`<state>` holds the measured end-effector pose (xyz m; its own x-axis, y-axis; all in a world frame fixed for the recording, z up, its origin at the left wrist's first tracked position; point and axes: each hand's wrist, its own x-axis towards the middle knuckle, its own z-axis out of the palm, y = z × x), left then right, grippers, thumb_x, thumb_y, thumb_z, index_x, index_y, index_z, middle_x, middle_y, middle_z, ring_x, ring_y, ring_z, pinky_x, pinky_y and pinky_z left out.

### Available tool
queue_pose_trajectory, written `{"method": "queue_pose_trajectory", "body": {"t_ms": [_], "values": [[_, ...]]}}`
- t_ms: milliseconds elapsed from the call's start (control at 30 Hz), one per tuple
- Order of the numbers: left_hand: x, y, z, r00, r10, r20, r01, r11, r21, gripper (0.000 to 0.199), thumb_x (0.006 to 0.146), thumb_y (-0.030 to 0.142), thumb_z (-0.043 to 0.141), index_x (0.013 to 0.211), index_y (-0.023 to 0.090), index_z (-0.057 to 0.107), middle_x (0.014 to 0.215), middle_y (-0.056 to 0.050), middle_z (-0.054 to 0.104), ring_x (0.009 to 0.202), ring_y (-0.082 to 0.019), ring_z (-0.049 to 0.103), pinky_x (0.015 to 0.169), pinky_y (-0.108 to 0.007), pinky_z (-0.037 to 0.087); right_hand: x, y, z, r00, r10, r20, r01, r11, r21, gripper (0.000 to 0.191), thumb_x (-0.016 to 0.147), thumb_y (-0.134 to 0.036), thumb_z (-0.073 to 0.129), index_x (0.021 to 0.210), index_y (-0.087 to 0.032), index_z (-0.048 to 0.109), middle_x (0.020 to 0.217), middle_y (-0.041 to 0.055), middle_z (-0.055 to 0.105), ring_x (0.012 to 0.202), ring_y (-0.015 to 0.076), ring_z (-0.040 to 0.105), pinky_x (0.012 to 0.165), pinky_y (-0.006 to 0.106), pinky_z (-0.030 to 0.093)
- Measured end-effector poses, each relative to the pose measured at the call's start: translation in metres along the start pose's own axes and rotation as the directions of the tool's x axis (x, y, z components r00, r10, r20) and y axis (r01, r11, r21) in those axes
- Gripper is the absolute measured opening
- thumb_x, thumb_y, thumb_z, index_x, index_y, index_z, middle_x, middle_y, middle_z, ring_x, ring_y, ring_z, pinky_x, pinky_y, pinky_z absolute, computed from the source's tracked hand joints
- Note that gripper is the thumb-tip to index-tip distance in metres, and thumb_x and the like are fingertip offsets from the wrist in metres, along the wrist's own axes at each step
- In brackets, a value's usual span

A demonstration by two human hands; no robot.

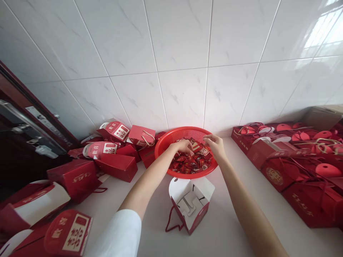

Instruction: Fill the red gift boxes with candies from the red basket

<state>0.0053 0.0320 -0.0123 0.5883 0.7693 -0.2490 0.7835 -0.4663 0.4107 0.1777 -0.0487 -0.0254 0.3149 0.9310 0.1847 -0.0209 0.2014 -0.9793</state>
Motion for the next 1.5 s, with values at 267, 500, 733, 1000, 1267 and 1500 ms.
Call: {"method": "queue_pose_trajectory", "body": {"t_ms": [267,500,733,1000,1267,1500], "values": [[-0.007,0.017,-0.008,0.999,0.048,0.006,-0.048,0.996,0.081,0.027,0.073,0.014,0.070,0.096,0.024,0.081,0.113,-0.003,0.076,0.106,-0.023,0.068,0.085,-0.025,0.051,0.001,0.003,0.000,1.000,-0.005,-0.003,0.005,1.000,0.000,0.017,0.065,-0.032,0.066,0.075,-0.019,0.071,0.071,0.0032,0.070,0.060,0.0167,0.062,0.066,0.033,0.053],[-0.016,0.011,-0.002,0.981,-0.119,0.153,0.093,0.982,0.163,0.055,0.042,0.017,0.088,0.096,0.027,0.081,0.106,-0.004,0.078,0.095,-0.029,0.070,0.079,-0.031,0.054,0.002,0.003,-0.001,1.000,-0.007,0.010,0.007,1.000,0.004,0.015,0.065,-0.032,0.066,0.072,-0.020,0.071,0.071,0.0026,0.070,0.059,0.0165,0.063,0.064,0.032,0.053],[-0.018,-0.017,-0.008,0.994,-0.104,0.024,0.104,0.995,0.008,0.034,0.059,0.012,0.076,0.092,0.020,0.081,0.099,-0.009,0.077,0.093,-0.030,0.071,0.079,-0.033,0.054,0.001,0.001,-0.001,1.000,-0.005,0.030,0.005,1.000,0.001,0.016,0.065,-0.032,0.066,0.073,-0.019,0.071,0.075,0.0031,0.071,0.058,0.0159,0.063,0.062,0.031,0.051],[-0.014,-0.034,-0.009,0.970,0.088,-0.228,-0.181,0.886,-0.427,0.031,0.077,0.025,0.075,0.108,0.018,0.077,0.111,-0.007,0.077,0.103,-0.022,0.068,0.091,-0.032,0.053,0.003,0.004,0.000,0.995,0.018,0.095,-0.017,1.000,-0.013,0.016,0.067,-0.033,0.070,0.074,-0.019,0.070,0.076,0.0021,0.072,0.058,0.0147,0.063,0.062,0.030,0.052],[-0.013,-0.025,-0.003,0.926,0.129,-0.356,-0.333,0.724,-0.604,0.041,0.067,0.035,0.087,0.102,0.017,0.077,0.111,-0.010,0.076,0.101,-0.022,0.069,0.090,-0.036,0.053,-0.006,-0.006,0.002,0.957,0.091,0.276,-0.074,0.995,-0.072,0.021,0.074,-0.034,0.080,0.086,-0.019,0.071,0.075,0.0048,0.075,0.067,0.0207,0.072,0.065,0.032,0.058],[-0.008,0.000,-0.001,0.901,0.174,-0.398,-0.411,0.633,-0.656,0.048,0.066,0.040,0.089,0.104,0.013,0.075,0.099,-0.010,0.077,0.092,-0.022,0.072,0.089,-0.039,0.054,-0.009,-0.006,-0.001,0.928,0.077,0.364,-0.070,0.997,-0.032,0.040,0.072,-0.047,0.083,0.097,-0.019,0.070,0.089,0.0059,0.078,0.080,0.0238,0.074,0.066,0.032,0.058]]}}
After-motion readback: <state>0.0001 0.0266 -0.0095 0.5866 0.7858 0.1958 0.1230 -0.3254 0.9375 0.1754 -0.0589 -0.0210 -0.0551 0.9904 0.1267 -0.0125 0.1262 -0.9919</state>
